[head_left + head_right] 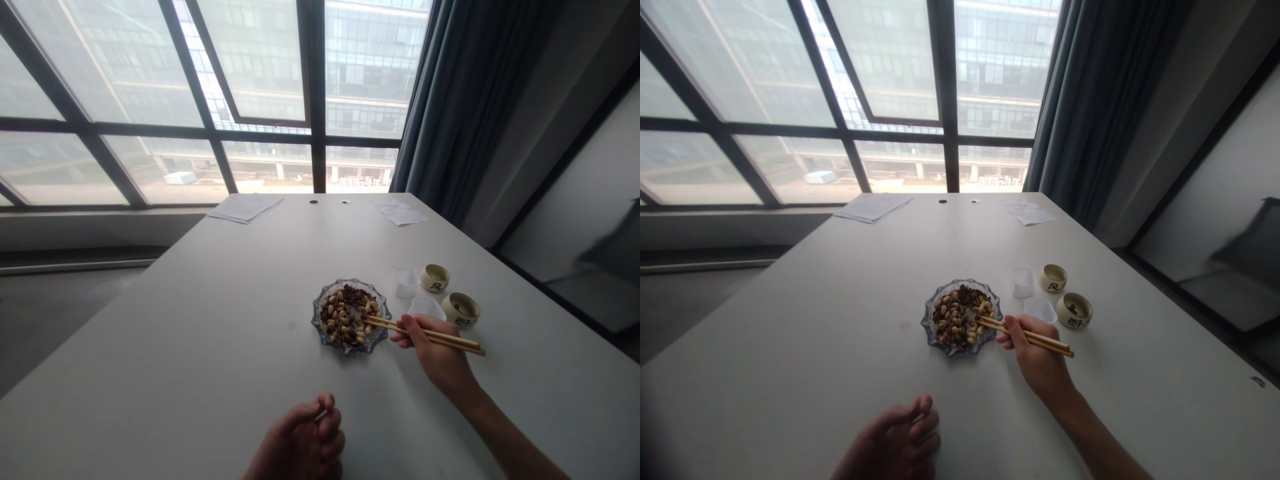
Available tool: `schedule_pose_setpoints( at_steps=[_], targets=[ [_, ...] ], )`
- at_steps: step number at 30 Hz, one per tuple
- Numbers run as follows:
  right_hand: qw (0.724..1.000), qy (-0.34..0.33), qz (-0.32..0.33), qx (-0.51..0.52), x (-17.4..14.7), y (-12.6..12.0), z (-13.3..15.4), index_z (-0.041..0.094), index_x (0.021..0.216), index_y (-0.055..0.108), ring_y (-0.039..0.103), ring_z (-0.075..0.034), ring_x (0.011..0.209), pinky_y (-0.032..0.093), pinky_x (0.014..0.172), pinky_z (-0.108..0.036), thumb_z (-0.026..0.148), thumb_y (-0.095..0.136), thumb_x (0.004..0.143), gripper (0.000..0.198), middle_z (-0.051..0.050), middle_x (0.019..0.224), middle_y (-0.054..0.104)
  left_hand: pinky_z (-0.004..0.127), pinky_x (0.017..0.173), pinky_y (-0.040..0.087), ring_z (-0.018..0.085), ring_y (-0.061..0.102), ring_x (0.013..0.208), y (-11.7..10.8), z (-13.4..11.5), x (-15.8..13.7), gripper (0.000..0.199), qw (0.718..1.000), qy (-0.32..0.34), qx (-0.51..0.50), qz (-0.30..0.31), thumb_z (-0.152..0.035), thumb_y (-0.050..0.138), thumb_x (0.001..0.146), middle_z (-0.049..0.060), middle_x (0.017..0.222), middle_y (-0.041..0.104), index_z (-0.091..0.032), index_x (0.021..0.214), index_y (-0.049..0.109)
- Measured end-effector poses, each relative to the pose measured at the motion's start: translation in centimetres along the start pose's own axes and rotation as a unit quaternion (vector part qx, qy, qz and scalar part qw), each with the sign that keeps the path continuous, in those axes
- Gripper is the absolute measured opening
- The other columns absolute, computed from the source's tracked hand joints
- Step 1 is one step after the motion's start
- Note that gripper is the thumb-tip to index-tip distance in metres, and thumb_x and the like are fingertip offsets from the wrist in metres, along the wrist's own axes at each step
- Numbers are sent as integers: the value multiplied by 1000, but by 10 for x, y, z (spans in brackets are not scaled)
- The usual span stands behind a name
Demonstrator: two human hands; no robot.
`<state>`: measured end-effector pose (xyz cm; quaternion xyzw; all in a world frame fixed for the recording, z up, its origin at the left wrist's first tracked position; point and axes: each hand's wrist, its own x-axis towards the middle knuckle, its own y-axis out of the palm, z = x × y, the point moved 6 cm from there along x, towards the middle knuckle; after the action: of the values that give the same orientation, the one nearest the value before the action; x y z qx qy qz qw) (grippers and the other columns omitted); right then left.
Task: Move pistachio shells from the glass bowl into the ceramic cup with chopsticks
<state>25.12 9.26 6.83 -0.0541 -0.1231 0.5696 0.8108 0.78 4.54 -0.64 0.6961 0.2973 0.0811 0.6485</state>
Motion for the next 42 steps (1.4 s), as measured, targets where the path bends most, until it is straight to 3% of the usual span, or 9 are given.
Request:
schedule_pose_setpoints(
  at_steps=[14,22,31,42],
  targets=[
    [996,-55,13,-73,-8,6,14,18,84,77,74,-22,63,60,61,-31,55,59,95,43,-7,74,77,24,57,31,10,45,61,2,1,0,17,1000,-4,-2,3,-25,75,78,-3,69,51,-16,91,68],
    [998,-12,-55,25,-4,2,-4,15,84,76,77,-26,65,65,63,-34,61,67,87,47,-12,77,78,24,58,31,11,47,62,1,0,1,17,1000,0,-3,9,-25,75,79,-3,70,53,-15,92,69],
    [991,22,-113,75,4,-4,-13,14,76,73,75,-25,56,63,55,-31,69,65,83,56,-13,65,75,24,57,31,11,47,61,2,1,0,15,1000,6,-11,6,-24,74,79,-3,70,53,-16,91,69],
    [948,96,-180,244,8,-14,-22,10,72,74,76,-22,60,63,56,-23,63,80,73,53,-11,67,76,24,57,29,11,47,61,0,0,2,16,1000,-8,-1,20,-24,76,78,-3,69,52,-16,90,70]
  ],
)
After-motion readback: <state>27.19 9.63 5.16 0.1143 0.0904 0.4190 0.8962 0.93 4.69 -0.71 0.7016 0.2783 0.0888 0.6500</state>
